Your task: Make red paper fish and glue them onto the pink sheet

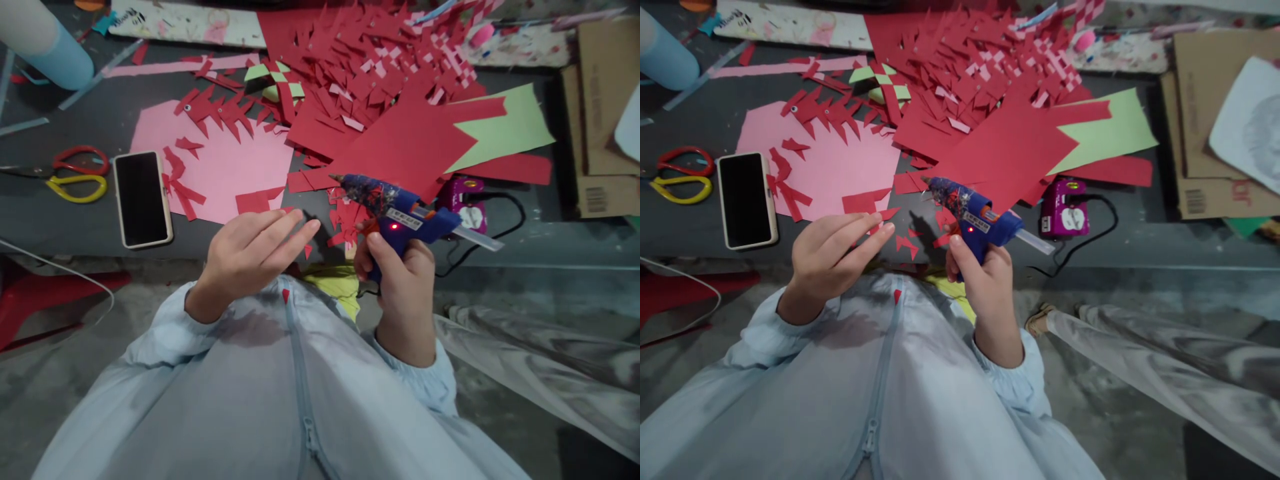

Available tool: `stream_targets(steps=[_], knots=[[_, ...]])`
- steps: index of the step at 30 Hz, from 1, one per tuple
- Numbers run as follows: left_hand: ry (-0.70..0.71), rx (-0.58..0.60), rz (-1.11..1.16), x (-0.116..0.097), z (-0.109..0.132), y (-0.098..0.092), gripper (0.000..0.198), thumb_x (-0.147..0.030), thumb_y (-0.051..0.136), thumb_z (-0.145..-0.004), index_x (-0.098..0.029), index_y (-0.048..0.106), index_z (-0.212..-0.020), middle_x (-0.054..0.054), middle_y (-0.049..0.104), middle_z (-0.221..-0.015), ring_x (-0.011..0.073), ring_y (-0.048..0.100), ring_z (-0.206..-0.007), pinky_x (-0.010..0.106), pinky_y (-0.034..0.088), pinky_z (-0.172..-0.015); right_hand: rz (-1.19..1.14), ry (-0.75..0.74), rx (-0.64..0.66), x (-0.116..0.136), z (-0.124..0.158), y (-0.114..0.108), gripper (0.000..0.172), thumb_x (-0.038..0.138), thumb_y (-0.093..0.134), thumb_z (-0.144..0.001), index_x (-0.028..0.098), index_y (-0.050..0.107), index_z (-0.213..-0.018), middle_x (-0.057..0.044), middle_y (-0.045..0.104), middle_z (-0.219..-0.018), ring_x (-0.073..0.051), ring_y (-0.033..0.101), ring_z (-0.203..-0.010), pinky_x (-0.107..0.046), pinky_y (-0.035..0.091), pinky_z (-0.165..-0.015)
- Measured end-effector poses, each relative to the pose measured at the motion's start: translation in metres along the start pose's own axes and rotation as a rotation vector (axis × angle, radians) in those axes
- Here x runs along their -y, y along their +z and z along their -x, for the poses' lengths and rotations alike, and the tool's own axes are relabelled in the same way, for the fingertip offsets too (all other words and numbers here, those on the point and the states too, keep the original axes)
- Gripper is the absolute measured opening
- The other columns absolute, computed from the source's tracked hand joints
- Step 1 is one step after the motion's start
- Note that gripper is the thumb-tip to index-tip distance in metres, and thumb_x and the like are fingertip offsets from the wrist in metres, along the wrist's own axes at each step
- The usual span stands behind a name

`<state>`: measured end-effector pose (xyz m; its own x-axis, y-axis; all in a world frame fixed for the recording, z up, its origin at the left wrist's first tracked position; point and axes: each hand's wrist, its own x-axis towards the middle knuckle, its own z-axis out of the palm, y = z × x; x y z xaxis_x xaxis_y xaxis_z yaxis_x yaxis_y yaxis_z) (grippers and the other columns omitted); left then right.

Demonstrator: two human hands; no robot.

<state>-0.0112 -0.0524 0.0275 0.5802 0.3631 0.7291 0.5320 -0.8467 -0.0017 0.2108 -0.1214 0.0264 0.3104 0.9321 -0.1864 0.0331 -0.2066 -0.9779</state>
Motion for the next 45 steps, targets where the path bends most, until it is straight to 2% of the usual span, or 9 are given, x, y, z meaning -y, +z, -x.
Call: stream_targets(steps=[8,15,23,29,35,40,45], knots=[[-0.011,-0.005,0.077,-0.002,0.005,0.000,0.040,-0.015,0.061,-0.093,-0.024,0.058,-0.132,0.004,0.073,-0.113,0.0169,0.070,-0.104,0.031,0.056,-0.090,0.014,0.000,-0.001,-0.002,-0.001,-0.001,0.032,0.046,0.069,-0.086,0.023,0.052,-0.070,0.005,0.048,-0.050,-0.010,0.044,-0.041,-0.027,0.033,-0.039],[-0.022,-0.033,0.020,-0.003,0.005,0.002,0.032,-0.011,0.066,-0.088,-0.021,0.065,-0.118,0.002,0.071,-0.100,0.0145,0.068,-0.093,0.028,0.056,-0.084,0.000,0.023,0.022,-0.003,0.001,-0.001,0.027,0.044,0.068,-0.087,0.023,0.056,-0.076,0.006,0.050,-0.051,-0.010,0.046,-0.043,-0.026,0.036,-0.041],[-0.050,-0.019,0.001,-0.005,0.007,0.001,0.031,-0.009,0.063,-0.089,-0.018,0.066,-0.119,0.003,0.070,-0.100,0.0141,0.068,-0.099,0.027,0.056,-0.090,0.019,0.035,0.014,-0.004,0.000,0.002,0.033,0.047,0.069,-0.085,0.023,0.052,-0.069,0.006,0.048,-0.049,-0.010,0.044,-0.042,-0.026,0.036,-0.040],[-0.022,-0.034,0.011,-0.004,0.005,0.002,0.025,-0.010,0.065,-0.088,-0.012,0.068,-0.113,0.004,0.072,-0.096,0.0152,0.069,-0.091,0.028,0.057,-0.087,0.035,0.051,0.007,-0.001,-0.001,0.005,0.039,0.051,0.069,-0.083,0.022,0.051,-0.064,0.006,0.049,-0.048,-0.009,0.044,-0.042,-0.024,0.037,-0.040],[0.015,-0.091,0.114,-0.001,0.009,0.008,0.022,-0.008,0.067,-0.086,-0.019,0.070,-0.105,0.002,0.077,-0.097,0.0144,0.070,-0.093,0.029,0.057,-0.082,0.007,0.073,0.028,-0.004,-0.002,0.005,0.032,0.049,0.069,-0.083,0.022,0.056,-0.072,0.007,0.049,-0.049,-0.009,0.044,-0.042,-0.024,0.037,-0.040],[-0.021,0.002,0.237,-0.001,0.013,0.011,0.024,-0.007,0.061,-0.089,-0.017,0.070,-0.109,0.005,0.078,-0.103,0.0160,0.072,-0.094,0.030,0.058,-0.080,0.034,0.087,0.042,0.000,-0.003,0.008,0.038,0.054,0.069,-0.081,0.022,0.053,-0.068,0.007,0.047,-0.048,-0.009,0.044,-0.041,-0.024,0.036,-0.040],[-0.011,0.052,0.163,0.000,0.016,0.010,0.029,-0.013,0.064,-0.090,-0.019,0.067,-0.119,0.005,0.078,-0.105,0.0161,0.072,-0.094,0.029,0.057,-0.079,0.054,0.089,0.048,-0.001,-0.003,0.008,0.039,0.053,0.069,-0.082,0.022,0.052,-0.065,0.006,0.047,-0.047,-0.009,0.044,-0.041,-0.024,0.036,-0.039]])
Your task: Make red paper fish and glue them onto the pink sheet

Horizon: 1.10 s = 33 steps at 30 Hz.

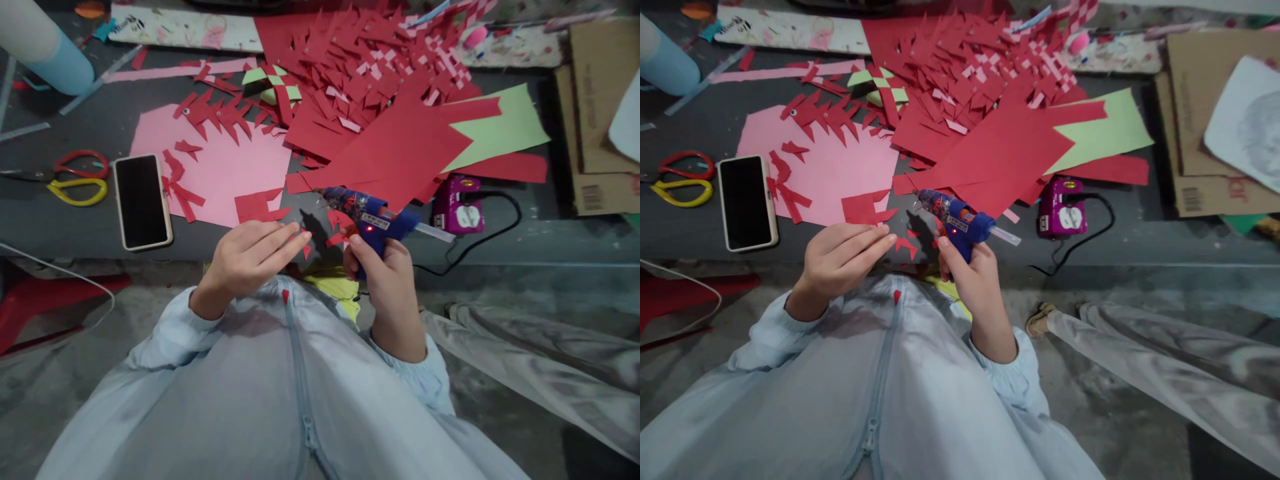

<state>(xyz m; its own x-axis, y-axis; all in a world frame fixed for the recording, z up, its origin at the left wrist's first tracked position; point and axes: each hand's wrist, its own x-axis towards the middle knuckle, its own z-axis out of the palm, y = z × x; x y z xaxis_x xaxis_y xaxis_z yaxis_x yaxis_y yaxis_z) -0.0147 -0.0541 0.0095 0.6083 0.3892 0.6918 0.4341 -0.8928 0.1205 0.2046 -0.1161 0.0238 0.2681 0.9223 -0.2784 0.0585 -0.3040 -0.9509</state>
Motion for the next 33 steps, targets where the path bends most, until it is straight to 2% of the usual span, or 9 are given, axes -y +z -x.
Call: stream_targets(steps=[5,9,12,14,18,21,27,30,33], knots=[[0.034,-0.037,-0.062,0.001,-0.003,-0.002,0.031,-0.013,0.062,-0.091,-0.024,0.067,-0.120,0.003,0.078,-0.102,0.0145,0.069,-0.090,0.028,0.055,-0.077,0.000,-0.043,-0.054,-0.002,-0.001,0.000,0.037,0.049,0.069,-0.083,0.023,0.052,-0.064,0.005,0.049,-0.049,-0.010,0.045,-0.041,-0.026,0.037,-0.040],[0.038,-0.050,-0.081,-0.002,-0.009,-0.004,0.029,-0.013,0.062,-0.091,-0.022,0.068,-0.118,0.002,0.075,-0.088,0.0138,0.065,-0.080,0.028,0.051,-0.073,0.061,-0.110,-0.099,0.010,-0.001,0.012,0.031,0.045,0.081,-0.070,0.022,0.060,-0.075,0.004,0.057,-0.058,-0.011,0.050,-0.048,-0.027,0.044,-0.047],[0.046,-0.029,-0.084,-0.004,-0.013,-0.004,0.028,-0.014,0.060,-0.093,-0.022,0.067,-0.119,-0.001,0.070,-0.076,0.0128,0.061,-0.070,0.028,0.048,-0.066,-0.020,-0.099,0.057,0.022,-0.001,0.024,0.043,0.044,0.086,-0.061,0.023,0.063,-0.089,0.005,0.058,-0.064,-0.011,0.053,-0.055,-0.028,0.050,-0.056],[0.058,-0.025,-0.076,-0.005,-0.016,-0.003,0.025,-0.016,0.059,-0.094,-0.022,0.067,-0.117,-0.002,0.068,-0.072,0.0124,0.059,-0.066,0.028,0.046,-0.063,-0.049,-0.078,0.096,0.027,-0.002,0.030,0.050,0.043,0.089,-0.055,0.022,0.063,-0.093,0.006,0.059,-0.066,-0.011,0.053,-0.055,-0.028,0.050,-0.058],[0.097,-0.054,-0.062,-0.006,-0.021,0.000,0.007,-0.018,0.062,-0.092,-0.021,0.068,-0.091,-0.003,0.065,-0.067,0.0116,0.057,-0.062,0.027,0.044,-0.059,-0.097,-0.039,0.115,0.029,-0.003,0.033,0.056,0.041,0.090,-0.053,0.024,0.063,-0.099,0.006,0.059,-0.068,-0.010,0.053,-0.056,-0.028,0.052,-0.056],[0.114,-0.064,-0.071,-0.005,-0.022,0.002,0.013,-0.018,0.062,-0.092,-0.022,0.064,-0.079,-0.003,0.065,-0.067,0.0105,0.056,-0.062,0.027,0.043,-0.058,-0.139,-0.029,0.142,0.030,-0.004,0.030,0.054,0.044,0.088,-0.059,0.024,0.062,-0.101,0.005,0.061,-0.070,-0.010,0.055,-0.055,-0.028,0.053,-0.056],[0.102,-0.047,-0.054,-0.004,-0.021,0.004,0.015,-0.014,0.058,-0.093,-0.024,0.068,-0.099,-0.003,0.064,-0.068,0.0115,0.054,-0.063,0.028,0.040,-0.059,-0.175,-0.031,0.139,0.028,-0.004,0.027,0.042,0.043,0.082,-0.068,0.024,0.064,-0.101,0.004,0.063,-0.070,-0.011,0.055,-0.053,-0.025,0.048,-0.048],[0.088,-0.015,-0.052,-0.004,-0.019,0.002,0.021,-0.015,0.057,-0.094,-0.026,0.068,-0.108,-0.004,0.062,-0.067,0.0117,0.053,-0.063,0.029,0.039,-0.060,-0.161,-0.015,0.129,0.028,-0.003,0.026,0.042,0.044,0.080,-0.069,0.024,0.065,-0.103,0.003,0.063,-0.070,-0.011,0.053,-0.052,-0.025,0.046,-0.046],[0.094,0.000,-0.034,-0.004,-0.019,0.001,0.022,-0.015,0.055,-0.094,-0.026,0.068,-0.108,-0.003,0.064,-0.070,0.0121,0.054,-0.065,0.029,0.040,-0.061,-0.138,-0.012,0.135,0.030,-0.004,0.026,0.043,0.044,0.081,-0.067,0.024,0.064,-0.101,0.003,0.062,-0.069,-0.010,0.053,-0.052,-0.026,0.047,-0.048]])
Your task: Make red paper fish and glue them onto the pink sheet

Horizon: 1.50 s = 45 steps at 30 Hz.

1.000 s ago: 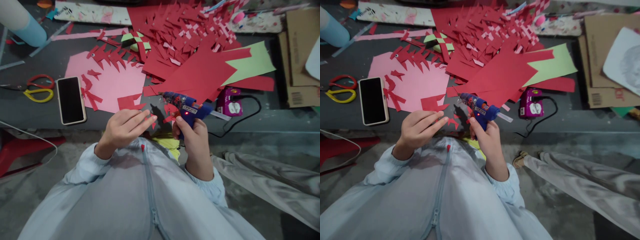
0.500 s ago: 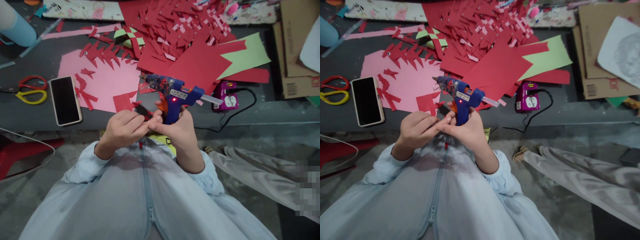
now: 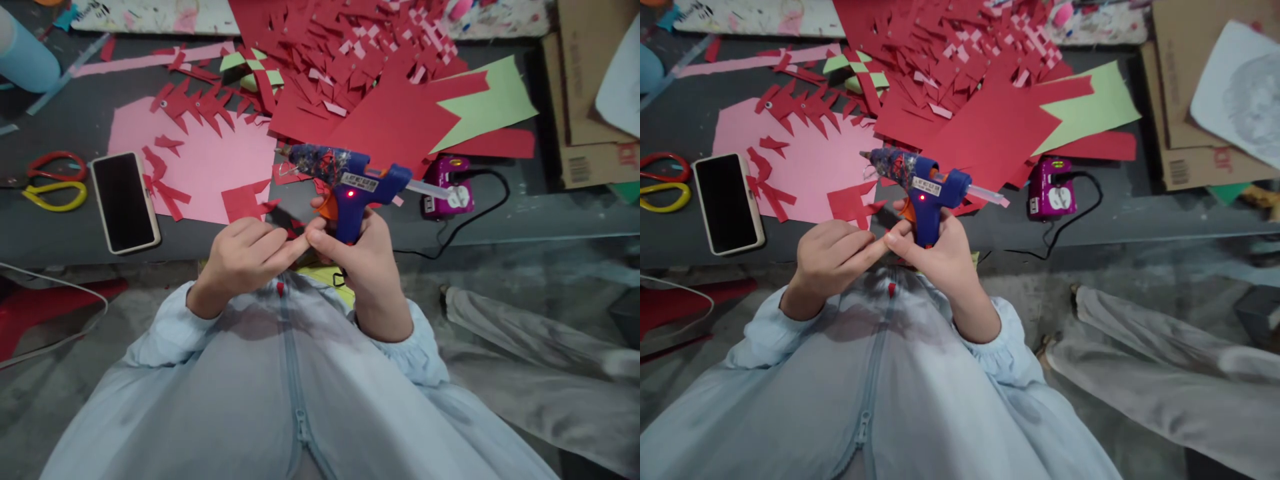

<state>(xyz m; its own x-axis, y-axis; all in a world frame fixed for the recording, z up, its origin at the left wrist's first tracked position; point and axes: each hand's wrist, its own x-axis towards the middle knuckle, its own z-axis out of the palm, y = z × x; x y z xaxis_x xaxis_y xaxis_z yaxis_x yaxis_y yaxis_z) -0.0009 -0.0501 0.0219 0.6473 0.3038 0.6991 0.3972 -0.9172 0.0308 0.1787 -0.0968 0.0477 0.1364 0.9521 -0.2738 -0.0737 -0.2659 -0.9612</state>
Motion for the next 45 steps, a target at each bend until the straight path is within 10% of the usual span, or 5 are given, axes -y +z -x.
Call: stream_targets(steps=[8,27,45], knots=[[0.052,0.068,-0.004,-0.004,-0.006,0.002,0.025,-0.015,0.049,-0.096,-0.021,0.062,-0.075,-0.003,0.061,-0.063,0.0114,0.051,-0.059,0.029,0.038,-0.056,0.030,0.038,0.007,0.001,-0.003,0.007,0.056,0.042,0.089,-0.054,0.021,0.061,-0.097,0.008,0.053,-0.061,-0.008,0.050,-0.053,-0.024,0.046,-0.051],[-0.058,-0.015,0.191,-0.004,0.003,0.007,0.028,-0.016,0.046,-0.098,-0.016,0.062,-0.121,-0.002,0.064,-0.066,0.0126,0.052,-0.059,0.029,0.037,-0.059,-0.011,-0.067,0.064,0.007,0.009,-0.007,0.052,0.048,0.087,-0.064,0.026,0.064,-0.105,0.002,0.066,-0.078,-0.012,0.058,-0.060,-0.029,0.056,-0.061],[0.030,0.021,0.037,-0.004,-0.005,0.002,0.022,-0.015,0.045,-0.099,-0.021,0.066,-0.100,-0.004,0.065,-0.066,0.0099,0.055,-0.058,0.027,0.037,-0.057,0.134,-0.127,-0.106,-0.003,0.003,0.005,0.028,0.037,0.076,-0.075,0.021,0.067,-0.096,0.004,0.060,-0.068,-0.009,0.052,-0.053,-0.026,0.049,-0.054]])
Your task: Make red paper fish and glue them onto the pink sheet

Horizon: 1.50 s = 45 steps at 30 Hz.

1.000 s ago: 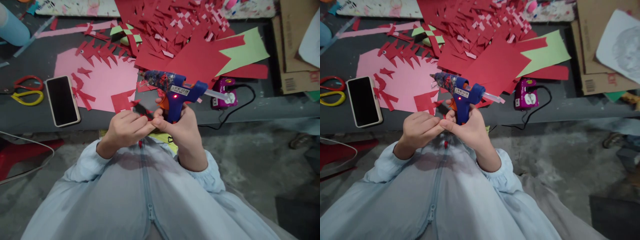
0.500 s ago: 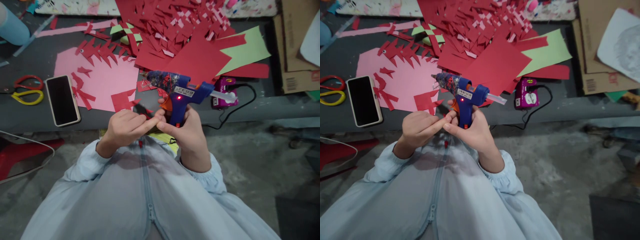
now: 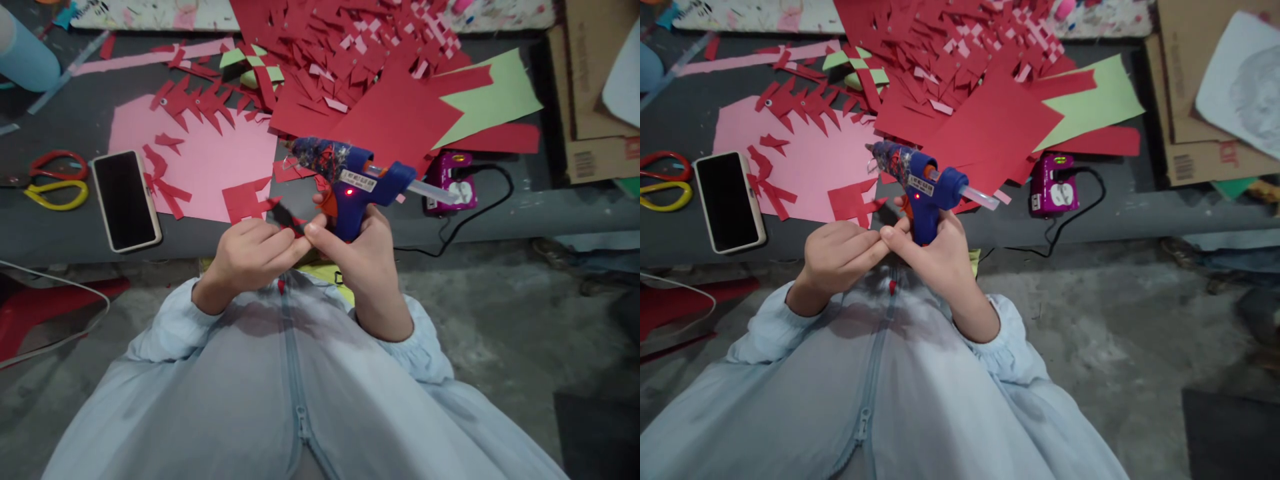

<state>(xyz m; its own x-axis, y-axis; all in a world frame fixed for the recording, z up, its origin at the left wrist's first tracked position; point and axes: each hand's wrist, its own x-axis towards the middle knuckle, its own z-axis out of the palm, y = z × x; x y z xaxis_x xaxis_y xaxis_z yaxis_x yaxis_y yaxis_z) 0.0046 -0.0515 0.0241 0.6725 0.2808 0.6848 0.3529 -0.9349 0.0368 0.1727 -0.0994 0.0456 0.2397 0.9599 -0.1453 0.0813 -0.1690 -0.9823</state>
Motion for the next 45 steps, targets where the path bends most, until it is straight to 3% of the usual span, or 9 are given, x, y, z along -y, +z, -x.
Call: stream_targets(steps=[6,12,18,22,27,30,35,38,45], knots=[[-0.041,-0.025,0.031,0.000,0.003,0.000,0.030,-0.017,0.040,-0.100,-0.026,0.062,-0.120,-0.004,0.064,-0.067,0.0106,0.057,-0.059,0.028,0.037,-0.057,-0.088,0.011,0.060,0.003,0.004,-0.005,0.031,0.044,0.069,-0.083,0.021,0.066,-0.102,0.003,0.059,-0.071,-0.009,0.048,-0.052,-0.025,0.045,-0.050],[-0.014,-0.028,0.006,0.001,0.001,-0.001,0.020,-0.019,0.047,-0.099,-0.023,0.065,-0.094,-0.003,0.064,-0.066,0.0098,0.053,-0.058,0.028,0.036,-0.056,-0.054,0.058,0.124,0.016,0.005,-0.003,0.041,0.034,0.083,-0.065,0.021,0.063,-0.099,0.005,0.058,-0.070,-0.010,0.052,-0.058,-0.026,0.048,-0.055],[0.035,-0.018,-0.043,0.002,-0.002,-0.001,0.020,-0.015,0.049,-0.096,-0.022,0.064,-0.084,-0.004,0.065,-0.067,0.0096,0.051,-0.058,0.028,0.035,-0.056,-0.023,0.034,0.063,0.013,0.003,0.001,0.030,0.030,0.074,-0.071,0.021,0.064,-0.098,0.004,0.058,-0.070,-0.011,0.053,-0.059,-0.029,0.050,-0.059],[0.026,-0.015,-0.042,0.000,-0.001,-0.001,0.021,-0.015,0.047,-0.097,-0.023,0.067,-0.094,-0.004,0.065,-0.068,0.0091,0.054,-0.059,0.028,0.037,-0.057,0.052,0.025,0.005,0.010,0.002,0.003,0.018,0.027,0.069,-0.074,0.022,0.065,-0.091,0.003,0.059,-0.069,-0.011,0.052,-0.055,-0.028,0.049,-0.054],[-0.019,-0.022,0.029,-0.001,0.001,-0.002,0.024,-0.017,0.049,-0.097,-0.024,0.065,-0.114,-0.004,0.066,-0.070,0.0098,0.057,-0.061,0.028,0.038,-0.058,0.020,0.069,-0.004,0.004,0.001,0.002,0.021,0.036,0.063,-0.083,0.023,0.066,-0.098,0.004,0.057,-0.063,-0.010,0.046,-0.045,-0.026,0.042,-0.043],[-0.019,-0.030,0.029,0.000,0.002,-0.003,0.023,-0.017,0.049,-0.097,-0.024,0.066,-0.111,-0.004,0.067,-0.072,0.0096,0.058,-0.062,0.028,0.038,-0.059,-0.007,0.032,0.022,0.006,0.003,-0.001,0.026,0.040,0.068,-0.081,0.022,0.066,-0.100,0.004,0.059,-0.065,-0.010,0.048,-0.049,-0.027,0.045,-0.048],[-0.008,-0.005,0.012,0.002,0.003,-0.001,0.017,-0.019,0.049,-0.096,-0.024,0.065,-0.092,-0.003,0.068,-0.071,0.0096,0.056,-0.059,0.028,0.038,-0.057,-0.005,0.051,0.093,0.015,0.004,-0.002,0.044,0.041,0.083,-0.065,0.022,0.064,-0.099,0.005,0.062,-0.067,-0.012,0.055,-0.055,-0.029,0.051,-0.055],[-0.014,0.006,0.010,0.001,0.004,0.000,0.017,-0.018,0.049,-0.096,-0.024,0.064,-0.092,-0.003,0.070,-0.074,0.0093,0.057,-0.059,0.028,0.038,-0.057,0.038,0.042,0.025,0.015,0.003,0.001,0.036,0.038,0.080,-0.068,0.023,0.064,-0.096,0.004,0.063,-0.068,-0.013,0.058,-0.057,-0.031,0.054,-0.059],[-0.038,0.030,0.021,-0.002,0.004,-0.002,0.027,-0.018,0.044,-0.098,-0.026,0.065,-0.114,-0.004,0.069,-0.073,0.0093,0.059,-0.061,0.028,0.039,-0.059,0.101,-0.030,-0.108,0.009,0.002,0.002,0.014,0.025,0.071,-0.072,0.023,0.067,-0.085,-0.003,0.073,-0.085,-0.019,0.067,-0.073,-0.038,0.059,-0.076]])
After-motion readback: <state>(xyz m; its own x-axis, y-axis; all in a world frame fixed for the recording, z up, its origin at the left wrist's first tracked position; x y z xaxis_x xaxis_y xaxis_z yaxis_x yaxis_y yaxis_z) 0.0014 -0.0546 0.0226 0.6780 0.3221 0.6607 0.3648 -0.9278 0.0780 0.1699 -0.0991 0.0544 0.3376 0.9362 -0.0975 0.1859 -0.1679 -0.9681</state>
